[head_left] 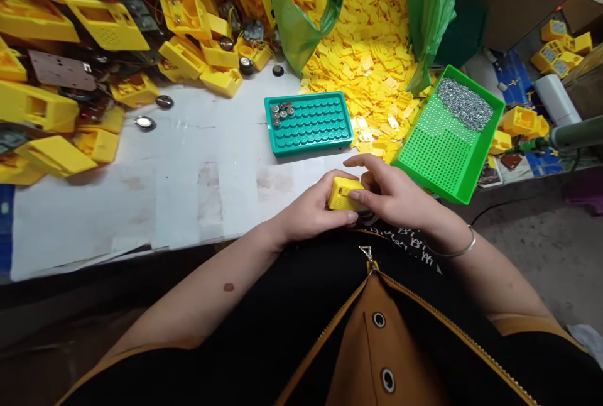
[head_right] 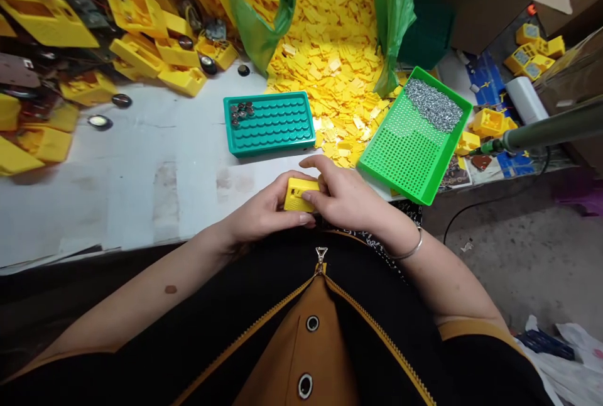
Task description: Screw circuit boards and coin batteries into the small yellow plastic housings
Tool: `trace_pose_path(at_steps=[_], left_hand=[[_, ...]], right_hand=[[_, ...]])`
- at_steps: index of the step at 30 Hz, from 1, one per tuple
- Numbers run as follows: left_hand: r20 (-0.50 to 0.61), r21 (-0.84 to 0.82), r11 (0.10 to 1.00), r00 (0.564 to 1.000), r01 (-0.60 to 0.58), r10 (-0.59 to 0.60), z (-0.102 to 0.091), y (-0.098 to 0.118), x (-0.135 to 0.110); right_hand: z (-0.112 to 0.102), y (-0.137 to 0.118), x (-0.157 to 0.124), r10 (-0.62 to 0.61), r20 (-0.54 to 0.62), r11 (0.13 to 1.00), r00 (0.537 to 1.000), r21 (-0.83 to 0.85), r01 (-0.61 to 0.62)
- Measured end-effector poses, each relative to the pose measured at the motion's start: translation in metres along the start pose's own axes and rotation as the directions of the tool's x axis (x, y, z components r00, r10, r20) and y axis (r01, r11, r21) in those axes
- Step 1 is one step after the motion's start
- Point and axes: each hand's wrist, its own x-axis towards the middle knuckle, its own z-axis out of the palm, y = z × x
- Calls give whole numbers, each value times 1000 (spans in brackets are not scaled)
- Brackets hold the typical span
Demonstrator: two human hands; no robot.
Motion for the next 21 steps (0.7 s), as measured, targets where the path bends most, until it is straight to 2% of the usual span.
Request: trace_pose_path(at_steps=[2,5,12,16,19,21], left_hand=[[6,10,1000,1000,30,-30,0,0,0],[37,-10,998,998,59,-59,0,1,1],[53,15,1000,999,-11,10,-3,3,2],[76,-13,1000,997,-4,5,-7,3,0],[82,-42,999,996,27,-24,-7,3,1],[60,-135,987,995,92,-85,-6,4,3]], right_hand=[[-8,-6,1,50,36,997,998,-66,-48],[-15,-10,3,63,83,989,995,-139,-51],[-22,-9,11,39,208,982,977,-191,2],[-8,1,7,-100,88,965,991,-235,118],[8,14,4,-228,-43,948,973,-240,211],[12,22,0,-278,-101,948,955,-187,256]])
